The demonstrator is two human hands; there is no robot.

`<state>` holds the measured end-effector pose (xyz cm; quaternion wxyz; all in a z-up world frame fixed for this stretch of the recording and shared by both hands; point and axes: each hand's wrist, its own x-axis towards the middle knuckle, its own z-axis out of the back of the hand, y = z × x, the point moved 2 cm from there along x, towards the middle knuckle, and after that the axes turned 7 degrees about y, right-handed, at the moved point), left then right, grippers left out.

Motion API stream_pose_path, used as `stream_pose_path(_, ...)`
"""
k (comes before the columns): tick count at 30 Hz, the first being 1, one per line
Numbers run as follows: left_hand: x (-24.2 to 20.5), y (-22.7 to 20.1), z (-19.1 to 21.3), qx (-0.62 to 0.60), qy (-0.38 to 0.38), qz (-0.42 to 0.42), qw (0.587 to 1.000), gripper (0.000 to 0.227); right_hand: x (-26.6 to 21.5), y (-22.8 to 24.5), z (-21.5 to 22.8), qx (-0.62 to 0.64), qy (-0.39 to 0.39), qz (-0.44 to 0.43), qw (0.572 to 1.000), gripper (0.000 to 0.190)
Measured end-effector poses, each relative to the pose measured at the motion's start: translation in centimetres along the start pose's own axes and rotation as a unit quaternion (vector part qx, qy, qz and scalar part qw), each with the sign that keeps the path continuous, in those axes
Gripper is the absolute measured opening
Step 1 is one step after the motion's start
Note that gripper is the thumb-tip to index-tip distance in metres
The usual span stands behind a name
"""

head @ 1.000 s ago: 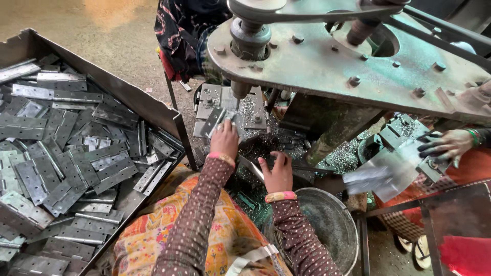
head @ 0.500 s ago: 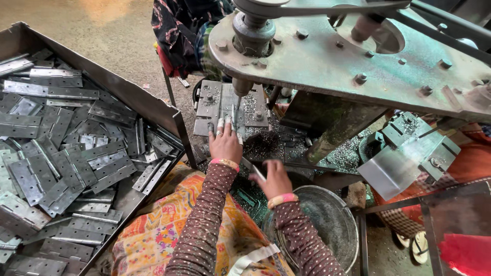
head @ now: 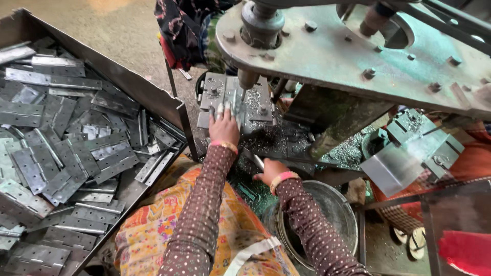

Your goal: The person operates a manual press machine to process metal hinges. They pick up a hinge from a bin, place it into the machine's die, and pull a lever to activate the press. The processed hinge is then removed and placed into a pile.

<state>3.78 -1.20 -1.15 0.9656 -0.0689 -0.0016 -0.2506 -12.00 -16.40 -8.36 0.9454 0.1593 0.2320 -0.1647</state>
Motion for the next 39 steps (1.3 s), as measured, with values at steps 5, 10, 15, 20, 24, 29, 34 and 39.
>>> stream_pose_path(5,0.2,-0.2,0.6,-0.001,0.054,0.003,0.999,0.034,-3.0,-2.1,-8.5,0.111,-0.116,0.030,0.987,0.052)
stream_pose_path(10,-1.7,0.5,0.5,-0.022,-0.059,0.003,0.998,0.036,-2.5,-2.4,-8.4,0.091,-0.046,-0.022,0.995,0.051)
stream_pose_path(15,0.5,-0.4,-0.4,-0.043,0.041,0.005,0.998,0.033,-2.1,0.6,-0.4,0.022,0.018,-0.027,0.999,0.058)
stream_pose_path(20,2.2,-1.0,0.4,-0.020,0.068,0.007,0.997,0.031,-3.1,0.1,-2.7,0.072,0.019,-0.017,0.997,0.050)
stream_pose_path(24,0.7,-1.0,0.7,0.006,0.058,-0.013,0.998,0.030,-3.8,-1.0,-7.0,0.119,-0.100,-0.008,0.988,0.047)
stream_pose_path(29,1.0,0.0,1.8,-0.010,0.114,-0.008,0.993,0.027,-2.6,-0.6,-3.6,0.061,-0.029,0.004,0.998,0.052)
stream_pose_path(34,4.1,0.6,1.0,0.008,0.087,0.005,0.996,0.025,-1.6,-0.5,-1.1,0.018,-0.016,0.003,1.000,0.058)
stream_pose_path(39,6.2,0.8,-1.6,-0.005,0.040,-0.028,0.999,0.020,-2.3,-3.7,-10.0,0.061,-0.129,0.006,0.990,0.055)
